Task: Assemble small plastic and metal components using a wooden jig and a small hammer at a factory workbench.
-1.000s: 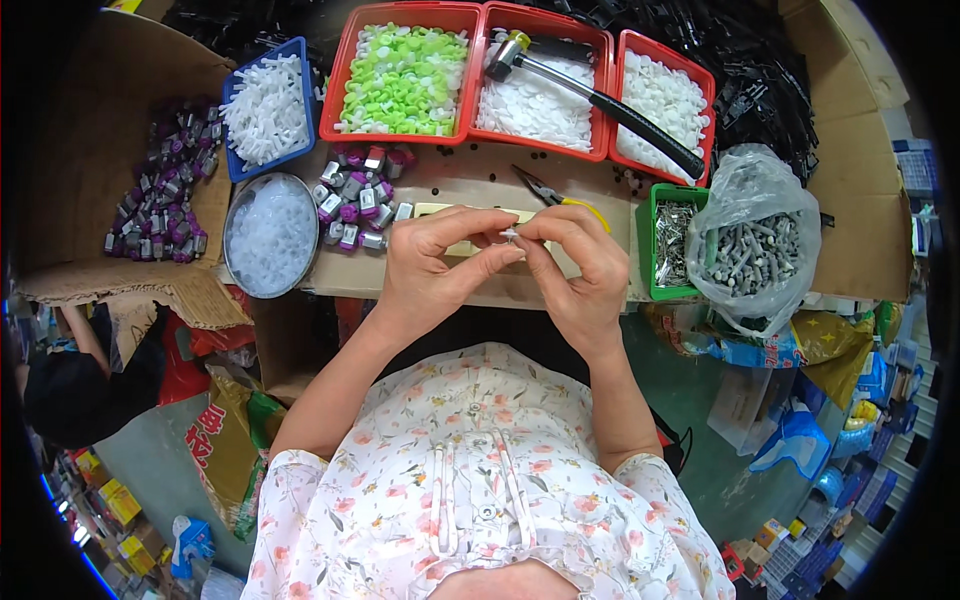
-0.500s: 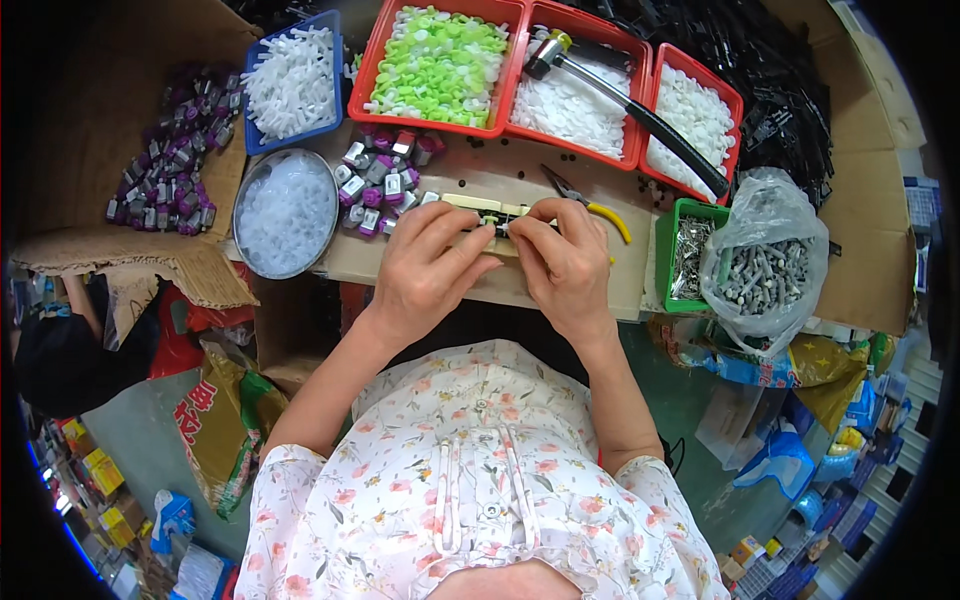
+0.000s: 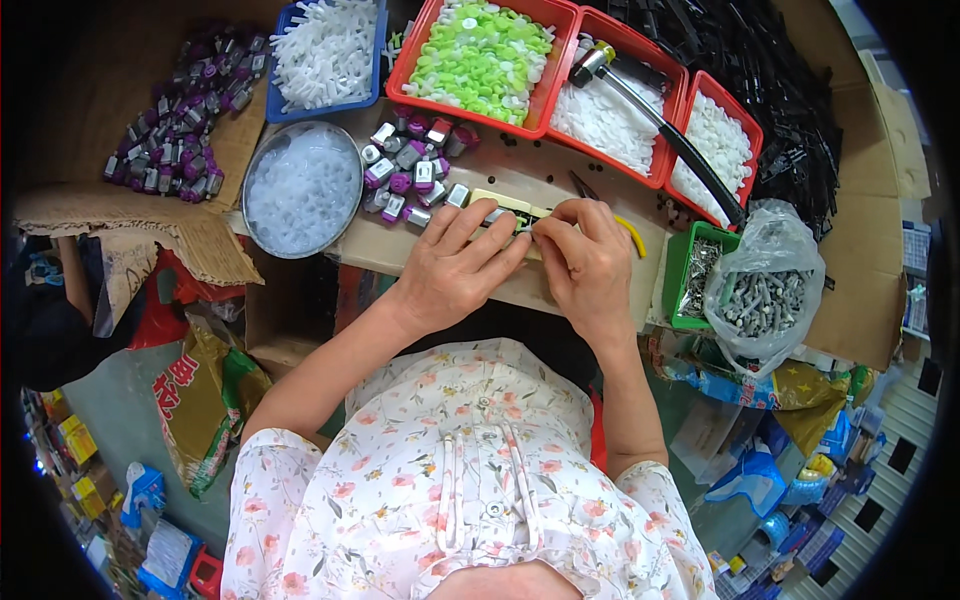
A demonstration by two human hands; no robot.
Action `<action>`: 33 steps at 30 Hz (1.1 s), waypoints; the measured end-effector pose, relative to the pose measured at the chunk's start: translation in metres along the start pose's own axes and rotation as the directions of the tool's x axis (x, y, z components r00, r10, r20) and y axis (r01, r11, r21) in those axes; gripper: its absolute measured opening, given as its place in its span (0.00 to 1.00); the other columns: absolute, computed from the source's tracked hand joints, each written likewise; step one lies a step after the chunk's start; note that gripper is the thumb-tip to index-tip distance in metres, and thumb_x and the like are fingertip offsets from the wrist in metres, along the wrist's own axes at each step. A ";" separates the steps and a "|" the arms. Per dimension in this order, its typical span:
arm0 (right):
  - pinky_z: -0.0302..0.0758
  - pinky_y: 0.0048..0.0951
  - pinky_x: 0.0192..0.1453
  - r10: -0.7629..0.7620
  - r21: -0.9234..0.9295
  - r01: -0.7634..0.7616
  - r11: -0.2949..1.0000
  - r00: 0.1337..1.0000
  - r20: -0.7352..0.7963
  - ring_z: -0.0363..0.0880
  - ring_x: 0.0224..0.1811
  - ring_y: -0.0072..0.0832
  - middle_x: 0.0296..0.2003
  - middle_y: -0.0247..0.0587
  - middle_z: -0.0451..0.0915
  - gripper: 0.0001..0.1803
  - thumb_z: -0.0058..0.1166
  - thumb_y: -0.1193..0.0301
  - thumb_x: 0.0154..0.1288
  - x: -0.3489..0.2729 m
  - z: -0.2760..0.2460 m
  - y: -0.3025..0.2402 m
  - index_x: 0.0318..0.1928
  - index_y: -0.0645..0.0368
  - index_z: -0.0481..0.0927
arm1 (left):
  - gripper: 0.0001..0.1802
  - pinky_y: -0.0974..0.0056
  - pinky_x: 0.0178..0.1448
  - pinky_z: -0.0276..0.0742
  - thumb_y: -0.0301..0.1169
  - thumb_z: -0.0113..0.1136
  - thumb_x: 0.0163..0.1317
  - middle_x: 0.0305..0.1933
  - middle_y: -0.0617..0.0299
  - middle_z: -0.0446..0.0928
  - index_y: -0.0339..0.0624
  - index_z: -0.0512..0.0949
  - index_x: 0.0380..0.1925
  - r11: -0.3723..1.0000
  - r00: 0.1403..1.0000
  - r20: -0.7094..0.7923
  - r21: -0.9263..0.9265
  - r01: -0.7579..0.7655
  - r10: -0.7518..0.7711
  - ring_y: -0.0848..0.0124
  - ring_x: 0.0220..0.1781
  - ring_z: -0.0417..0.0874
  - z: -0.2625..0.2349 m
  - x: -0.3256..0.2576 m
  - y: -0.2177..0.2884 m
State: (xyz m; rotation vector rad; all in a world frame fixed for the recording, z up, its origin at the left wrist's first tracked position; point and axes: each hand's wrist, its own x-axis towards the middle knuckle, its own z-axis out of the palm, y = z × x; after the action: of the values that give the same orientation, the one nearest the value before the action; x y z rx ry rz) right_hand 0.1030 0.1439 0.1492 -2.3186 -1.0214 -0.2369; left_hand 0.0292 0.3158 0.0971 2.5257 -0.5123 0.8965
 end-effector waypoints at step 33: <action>0.76 0.35 0.40 0.424 -0.170 -0.447 0.878 0.893 -0.151 0.81 0.35 0.40 0.38 0.48 0.78 0.06 0.59 0.79 0.63 -0.074 -0.107 0.063 0.40 0.66 0.81 | 0.15 0.53 0.53 0.69 0.34 0.73 0.51 0.42 0.61 0.77 0.43 0.84 0.38 0.971 0.984 0.180 -0.239 0.034 0.010 0.57 0.50 0.77 -0.025 0.037 -0.012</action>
State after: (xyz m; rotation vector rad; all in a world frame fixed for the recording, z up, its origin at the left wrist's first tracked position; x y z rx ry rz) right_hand 0.1052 0.0029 0.1795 -2.6131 -0.4114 -0.2912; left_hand 0.0493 0.3306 0.1365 2.3937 -0.6209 0.5650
